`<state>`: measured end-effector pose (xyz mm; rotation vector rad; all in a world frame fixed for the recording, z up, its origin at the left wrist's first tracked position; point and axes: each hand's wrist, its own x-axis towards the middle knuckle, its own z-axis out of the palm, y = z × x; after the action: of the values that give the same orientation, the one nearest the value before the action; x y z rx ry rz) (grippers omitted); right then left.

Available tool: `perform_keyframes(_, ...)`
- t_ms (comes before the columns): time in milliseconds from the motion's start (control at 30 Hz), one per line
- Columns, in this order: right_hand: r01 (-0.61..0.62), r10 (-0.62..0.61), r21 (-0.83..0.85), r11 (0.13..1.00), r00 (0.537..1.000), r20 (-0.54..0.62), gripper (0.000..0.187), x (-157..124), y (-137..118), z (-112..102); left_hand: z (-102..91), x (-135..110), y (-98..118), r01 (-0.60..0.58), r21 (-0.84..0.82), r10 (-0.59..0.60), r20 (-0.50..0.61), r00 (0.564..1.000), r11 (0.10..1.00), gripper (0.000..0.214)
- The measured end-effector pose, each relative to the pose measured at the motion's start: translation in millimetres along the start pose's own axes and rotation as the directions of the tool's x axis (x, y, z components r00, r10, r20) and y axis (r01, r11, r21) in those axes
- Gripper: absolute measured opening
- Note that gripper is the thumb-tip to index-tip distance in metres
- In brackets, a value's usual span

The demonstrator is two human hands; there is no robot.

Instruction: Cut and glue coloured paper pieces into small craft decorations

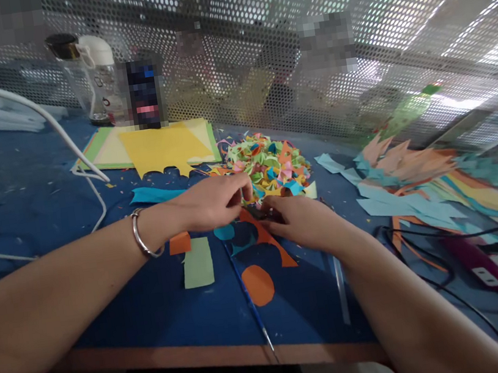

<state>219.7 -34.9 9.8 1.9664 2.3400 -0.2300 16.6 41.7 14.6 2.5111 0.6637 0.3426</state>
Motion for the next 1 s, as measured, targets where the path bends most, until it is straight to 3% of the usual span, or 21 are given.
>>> perform_keyframes(100, -0.033, 0.033, -0.004, 0.999, 0.999, -0.034, 0.027, -2, -1, -3, -3.9, 5, -8, -0.008, -0.027, 0.001, -0.255, 0.967, 1.0, 0.01)
perform_keyframes(200, -0.051, 0.05, -0.017, 0.999, 0.997, -0.065, 0.03, -2, -1, -4, 0.7, 15, -24, 0.012, -0.167, -0.094, -0.497, 0.863, 0.986, 0.005)
perform_keyframes(300, -0.033, 0.032, -0.015, 0.999, 0.999, -0.039, 0.025, -1, 0, -4, 11.7, 25, -41, 0.044, -0.444, -0.31, -0.547, 0.778, 0.895, 0.004)
perform_keyframes(333, -0.023, 0.023, -0.003, 1.0, 0.999, -0.026, 0.023, -1, 0, -3, 15.0, 27, -44, 0.065, -0.495, -0.356, -0.52, 0.777, 0.866, 0.008)
perform_keyframes(433, 0.005, -0.005, 0.017, 1.0, 1.0, -0.008, 0.022, -1, 1, -2, 18.0, 25, -42, 0.109, -0.44, -0.293, -0.376, 0.879, 0.891, 0.032)
perform_keyframes(533, 0.015, -0.015, 0.004, 1.0, 1.0, -0.011, 0.023, 0, 2, -2, 8.9, 13, -20, 0.093, -0.103, -0.121, -0.302, 0.946, 0.99, 0.03)
perform_keyframes(600, 0.025, -0.025, -0.01, 1.0, 1.0, -0.009, 0.023, 0, 2, -3, 0.3, 2, 0, 0.044, 0.07, -0.04, -0.06, 0.997, 0.997, 0.021)
perform_keyframes(667, 0.047, -0.047, -0.034, 0.998, 0.999, -0.003, 0.023, -1, 1, -3, -5.6, -9, 19, -0.025, 0.086, 0.009, 0.18, 0.984, 0.996, 0.016)
perform_keyframes(733, 0.059, -0.059, -0.051, 0.997, 0.998, 0.002, 0.023, -1, 1, -3, -6.8, -19, 33, -0.074, 0.139, 0.026, 0.319, 0.947, 0.987, 0.016)
perform_keyframes(867, 0.05, -0.049, -0.044, 0.998, 0.999, 0.008, 0.024, -2, 0, -4, -1.0, -28, 47, -0.219, 0.151, 0.122, 0.482, 0.868, 0.964, 0.019)
perform_keyframes(1000, 0.047, -0.046, -0.042, 0.998, 0.999, 0.014, 0.025, -2, 0, -5, -0.7, -28, 53, -0.223, 0.188, 0.085, 0.553, 0.829, 0.957, 0.016)
